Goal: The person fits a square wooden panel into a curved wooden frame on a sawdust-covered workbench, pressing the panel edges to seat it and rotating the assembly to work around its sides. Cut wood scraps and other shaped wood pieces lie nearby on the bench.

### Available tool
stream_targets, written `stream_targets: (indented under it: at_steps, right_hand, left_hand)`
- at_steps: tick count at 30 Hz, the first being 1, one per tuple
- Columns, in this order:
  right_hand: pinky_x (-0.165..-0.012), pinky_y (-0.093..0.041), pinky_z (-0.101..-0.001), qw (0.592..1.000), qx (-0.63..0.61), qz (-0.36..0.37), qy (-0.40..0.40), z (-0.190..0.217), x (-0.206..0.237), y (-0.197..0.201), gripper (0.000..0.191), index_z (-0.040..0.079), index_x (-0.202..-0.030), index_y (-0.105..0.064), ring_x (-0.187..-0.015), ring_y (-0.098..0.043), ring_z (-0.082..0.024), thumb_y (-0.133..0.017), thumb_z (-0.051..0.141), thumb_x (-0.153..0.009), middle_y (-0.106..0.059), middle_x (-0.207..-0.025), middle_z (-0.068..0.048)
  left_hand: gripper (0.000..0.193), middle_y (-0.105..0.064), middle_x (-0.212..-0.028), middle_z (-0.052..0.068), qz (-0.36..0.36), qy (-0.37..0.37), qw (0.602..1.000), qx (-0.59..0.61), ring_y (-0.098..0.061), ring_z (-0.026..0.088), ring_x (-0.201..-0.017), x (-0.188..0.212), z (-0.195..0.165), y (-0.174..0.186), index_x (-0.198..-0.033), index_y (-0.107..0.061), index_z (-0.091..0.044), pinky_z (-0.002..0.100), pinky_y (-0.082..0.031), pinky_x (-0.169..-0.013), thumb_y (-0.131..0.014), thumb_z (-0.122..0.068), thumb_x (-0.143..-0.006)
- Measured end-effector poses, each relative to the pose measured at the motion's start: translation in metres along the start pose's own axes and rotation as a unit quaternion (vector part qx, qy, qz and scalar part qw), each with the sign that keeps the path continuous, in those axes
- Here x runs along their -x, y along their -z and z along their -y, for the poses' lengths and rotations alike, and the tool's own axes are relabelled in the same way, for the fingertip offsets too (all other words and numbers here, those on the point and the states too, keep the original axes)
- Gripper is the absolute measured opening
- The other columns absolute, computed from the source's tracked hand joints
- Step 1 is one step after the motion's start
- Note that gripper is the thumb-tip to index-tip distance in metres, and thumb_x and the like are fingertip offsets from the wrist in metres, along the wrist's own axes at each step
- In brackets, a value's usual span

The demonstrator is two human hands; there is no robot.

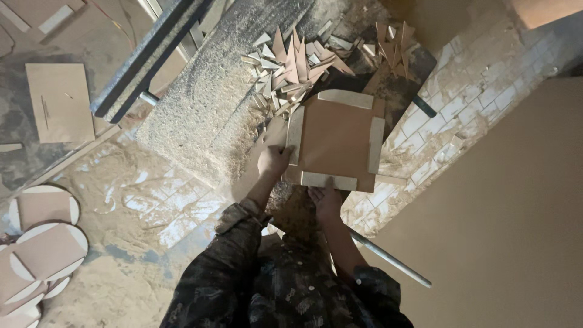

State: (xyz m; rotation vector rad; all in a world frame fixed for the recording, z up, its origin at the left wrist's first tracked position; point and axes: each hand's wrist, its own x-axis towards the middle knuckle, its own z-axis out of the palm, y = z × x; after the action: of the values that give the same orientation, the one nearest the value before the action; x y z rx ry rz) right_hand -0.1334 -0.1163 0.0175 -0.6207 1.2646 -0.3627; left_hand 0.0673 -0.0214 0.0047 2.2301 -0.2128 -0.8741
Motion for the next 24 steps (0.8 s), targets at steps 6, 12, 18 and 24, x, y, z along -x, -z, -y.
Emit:
stream_targets:
  at_steps: [6,12,18,24]
  right_hand:
    - [-0.103,-0.053,-0.0477,0.996,-0.088,0.030,-0.014,0.010,-0.006,0.019,0.057,0.001,-0.138,-0.049,-0.116,-0.062,-0.033,-0.062,0.042,-0.100,-0.063,-0.126,-0.017]
    - [-0.096,-0.053,-0.0491,0.998,-0.061,-0.004,-0.012,0.001,-0.003,0.025,0.049,0.013,-0.136,-0.049,-0.109,-0.063,-0.032,-0.063,0.038,-0.097,-0.063,-0.121,-0.015]
    - [-0.090,-0.054,-0.0429,0.996,-0.088,0.000,-0.007,-0.004,-0.004,0.018,0.043,0.017,-0.132,-0.053,-0.102,-0.063,-0.025,-0.064,0.039,-0.097,-0.065,-0.114,-0.008]
    - [-0.086,-0.055,-0.0395,0.987,-0.149,0.051,-0.018,-0.001,-0.012,0.006,0.044,0.000,-0.127,-0.058,-0.100,-0.063,-0.029,-0.067,0.039,-0.108,-0.064,-0.109,-0.015]
  left_hand:
    - [0.054,-0.076,-0.081,0.015,0.012,0.012,1.000,0.023,-0.075,0.035,-0.076,-0.004,-0.001,0.006,-0.086,-0.079,-0.010,0.048,-0.058,-0.073,-0.065,-0.062,-0.086]
    - [0.051,-0.077,-0.083,0.015,0.011,0.000,1.000,0.000,-0.074,0.035,-0.080,0.021,0.009,0.017,-0.092,-0.080,-0.013,0.048,-0.057,-0.073,-0.067,-0.062,-0.086]
    - [0.046,-0.077,-0.085,0.013,0.003,0.015,1.000,0.013,-0.076,0.033,-0.080,0.027,0.006,0.023,-0.095,-0.082,-0.014,0.046,-0.058,-0.074,-0.070,-0.058,-0.085]
    - [0.047,-0.079,-0.089,0.009,0.059,0.070,0.996,0.009,-0.079,0.027,-0.074,-0.009,-0.003,0.016,-0.100,-0.079,-0.019,0.040,-0.063,-0.072,-0.065,-0.061,-0.084]
